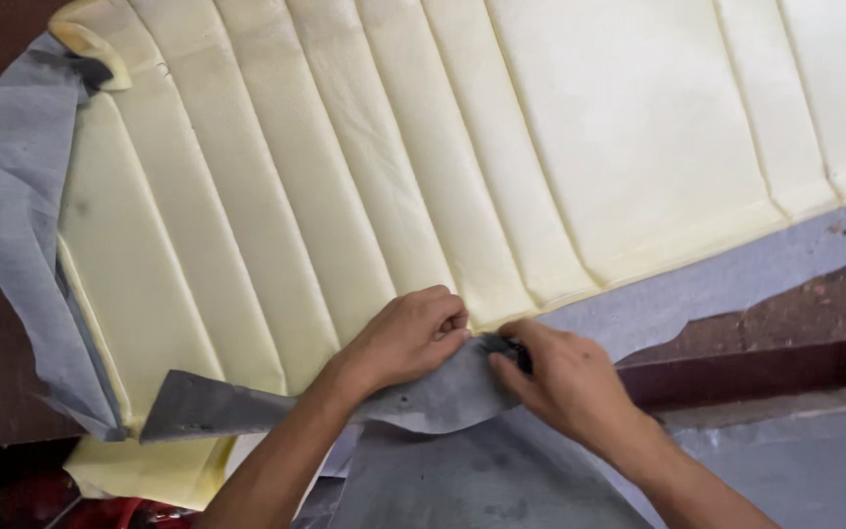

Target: The person uses a utility knife to cut a yellow foam pad along the edge of a gray fabric template. The foam is trimmed to match the template's shape, and the cut piece is separated from the main block.

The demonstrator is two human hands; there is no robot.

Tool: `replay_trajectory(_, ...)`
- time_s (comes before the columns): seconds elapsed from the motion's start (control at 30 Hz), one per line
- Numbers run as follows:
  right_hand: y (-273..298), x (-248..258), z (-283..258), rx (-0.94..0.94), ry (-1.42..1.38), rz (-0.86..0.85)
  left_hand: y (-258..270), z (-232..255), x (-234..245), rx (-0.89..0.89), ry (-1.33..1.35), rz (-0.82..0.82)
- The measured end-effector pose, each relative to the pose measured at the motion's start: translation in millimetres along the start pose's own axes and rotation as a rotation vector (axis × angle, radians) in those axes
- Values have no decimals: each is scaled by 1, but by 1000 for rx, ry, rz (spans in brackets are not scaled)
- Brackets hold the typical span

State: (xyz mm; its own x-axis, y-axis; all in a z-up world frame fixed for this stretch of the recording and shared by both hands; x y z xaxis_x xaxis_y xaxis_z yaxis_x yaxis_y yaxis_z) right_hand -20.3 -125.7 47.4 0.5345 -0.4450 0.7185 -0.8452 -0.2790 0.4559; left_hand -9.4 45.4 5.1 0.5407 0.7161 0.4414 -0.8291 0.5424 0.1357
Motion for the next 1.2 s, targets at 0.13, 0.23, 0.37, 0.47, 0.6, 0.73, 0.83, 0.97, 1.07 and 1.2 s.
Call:
replay_trajectory(0.13,6,-2,-10,-151,21,21,1,0,2,-22,-1,-23)
replay_trajectory(0.23,11,-15,-12,-310,95,4,2,-4,0,-57,-4,-15)
replay_trajectory(0.37,17,-19,-22,-277,112,122,2,-4,-3,-110,-21,-1)
replay_trajectory(0.47,24,-23,-23,-314,135,177,3,-3,-3,-141,-28,4)
replay_trajectory(0.6,29,-25,-25,-352,116,224,3,1,-2,-155,-31,-2)
replay_trajectory(0.73,30,-26,-30,-326,123,253,2,1,-3,-121,-44,-29)
replay_trajectory(0.83,31,-27,-30,-351,105,253,4,3,-2,-151,-54,-7)
replay_trajectory(0.97,33,-27,-32,-374,156,259,4,4,-4,-151,-65,-12)
replay_trajectory(1.07,32,-31,-32,-364,150,259,5,3,-4,-157,-61,-10)
replay_trajectory(1.2,30,-32,-33,-271,96,323,4,1,-4,-183,-69,-27)
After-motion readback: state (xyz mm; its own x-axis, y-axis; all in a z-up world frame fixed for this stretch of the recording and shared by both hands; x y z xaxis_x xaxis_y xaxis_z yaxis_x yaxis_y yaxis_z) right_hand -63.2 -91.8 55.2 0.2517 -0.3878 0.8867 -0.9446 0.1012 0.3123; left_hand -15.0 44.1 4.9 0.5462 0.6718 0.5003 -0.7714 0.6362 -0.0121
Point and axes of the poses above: each hand's wrist, its own y-axis away from the middle knuckle, its own x-axis out of the back of the hand, z = x × y, the point moved 6 cm from there along -y, towards the middle knuckle, and after that the axes turned 10 degrees about -x, right-handed, at the moved point
